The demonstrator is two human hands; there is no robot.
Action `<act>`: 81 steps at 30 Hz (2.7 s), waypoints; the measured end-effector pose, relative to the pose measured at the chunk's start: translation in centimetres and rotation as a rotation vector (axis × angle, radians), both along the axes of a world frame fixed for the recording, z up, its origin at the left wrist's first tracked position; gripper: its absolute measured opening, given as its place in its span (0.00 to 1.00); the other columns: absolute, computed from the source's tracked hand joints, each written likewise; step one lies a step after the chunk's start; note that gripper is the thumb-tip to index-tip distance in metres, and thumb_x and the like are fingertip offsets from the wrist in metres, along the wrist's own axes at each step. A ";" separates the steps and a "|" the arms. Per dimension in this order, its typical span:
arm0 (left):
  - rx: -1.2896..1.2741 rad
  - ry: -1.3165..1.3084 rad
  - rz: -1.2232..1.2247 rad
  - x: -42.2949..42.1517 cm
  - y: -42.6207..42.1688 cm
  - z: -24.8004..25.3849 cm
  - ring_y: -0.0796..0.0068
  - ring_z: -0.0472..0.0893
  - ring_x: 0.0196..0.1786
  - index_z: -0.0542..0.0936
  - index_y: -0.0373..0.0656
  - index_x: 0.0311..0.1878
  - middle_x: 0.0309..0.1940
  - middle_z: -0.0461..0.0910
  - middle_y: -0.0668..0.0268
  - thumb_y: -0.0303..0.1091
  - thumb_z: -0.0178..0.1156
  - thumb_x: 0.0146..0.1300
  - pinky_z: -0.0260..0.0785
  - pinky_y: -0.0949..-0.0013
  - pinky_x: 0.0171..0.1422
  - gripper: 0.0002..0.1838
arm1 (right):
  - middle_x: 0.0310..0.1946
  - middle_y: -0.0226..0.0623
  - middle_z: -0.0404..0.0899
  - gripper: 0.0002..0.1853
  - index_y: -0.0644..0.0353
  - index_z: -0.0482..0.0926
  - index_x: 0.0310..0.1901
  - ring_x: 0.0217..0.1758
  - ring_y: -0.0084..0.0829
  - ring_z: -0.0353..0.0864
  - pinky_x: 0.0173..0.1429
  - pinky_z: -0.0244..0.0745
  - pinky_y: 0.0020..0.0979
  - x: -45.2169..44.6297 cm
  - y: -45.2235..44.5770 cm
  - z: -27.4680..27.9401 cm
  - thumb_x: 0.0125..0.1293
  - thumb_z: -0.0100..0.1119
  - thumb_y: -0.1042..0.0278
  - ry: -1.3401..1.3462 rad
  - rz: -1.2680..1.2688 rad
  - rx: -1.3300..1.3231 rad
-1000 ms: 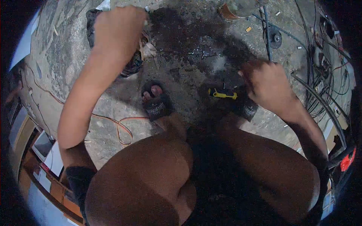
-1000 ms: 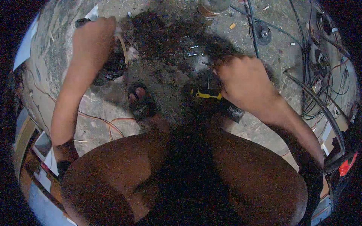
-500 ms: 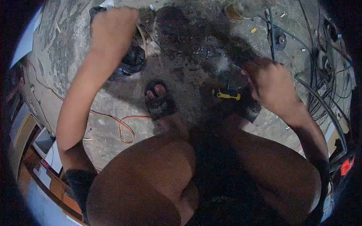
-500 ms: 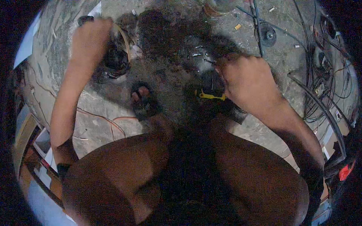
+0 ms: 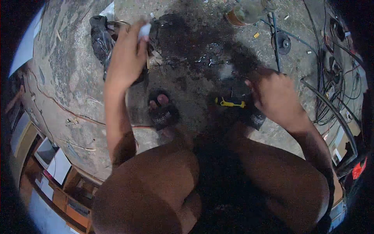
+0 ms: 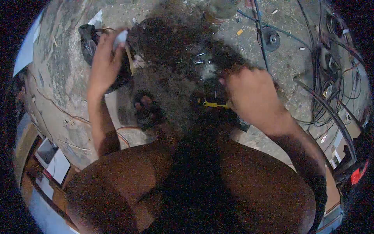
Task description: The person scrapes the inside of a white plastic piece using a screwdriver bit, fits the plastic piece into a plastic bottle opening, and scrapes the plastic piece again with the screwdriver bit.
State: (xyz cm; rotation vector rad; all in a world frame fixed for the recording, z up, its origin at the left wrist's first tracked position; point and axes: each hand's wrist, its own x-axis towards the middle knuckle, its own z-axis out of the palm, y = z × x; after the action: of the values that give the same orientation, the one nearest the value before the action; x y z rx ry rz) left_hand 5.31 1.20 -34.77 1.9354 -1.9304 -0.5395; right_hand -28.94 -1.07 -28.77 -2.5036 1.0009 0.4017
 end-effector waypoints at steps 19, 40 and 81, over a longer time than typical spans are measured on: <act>0.131 0.686 0.371 -2.7 2.6 -1.4 0.80 0.78 0.32 0.83 0.38 0.44 0.31 0.79 0.65 0.28 0.67 0.58 0.70 0.76 0.40 0.10 | 0.30 0.49 0.73 0.08 0.63 0.79 0.40 0.33 0.50 0.77 0.36 0.72 0.43 1.1 0.7 0.6 0.64 0.57 0.69 -0.276 -0.246 0.045; -0.086 0.439 0.438 -1.2 2.2 -1.3 0.86 0.75 0.30 0.83 0.36 0.39 0.31 0.80 0.70 0.25 0.71 0.53 0.68 0.80 0.33 0.10 | 0.24 0.38 0.73 0.08 0.61 0.82 0.30 0.27 0.35 0.76 0.31 0.71 0.32 1.3 -0.1 2.2 0.50 0.72 0.72 -0.613 -0.439 0.117; 0.411 2.118 0.016 -12.6 3.1 5.8 0.76 0.79 0.48 0.75 0.41 0.51 0.46 0.79 0.66 0.38 0.71 0.56 0.71 0.69 0.55 0.23 | 0.39 0.41 0.81 0.17 0.52 0.70 0.48 0.38 0.42 0.83 0.40 0.81 0.40 2.4 -0.6 7.3 0.69 0.50 0.48 -1.379 -0.258 0.184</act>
State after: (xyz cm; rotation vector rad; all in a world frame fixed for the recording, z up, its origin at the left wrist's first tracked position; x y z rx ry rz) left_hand -7.31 4.29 -28.93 0.4529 -0.3129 -1.8741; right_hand -26.51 -1.70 -21.46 -1.7448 0.5780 -1.1076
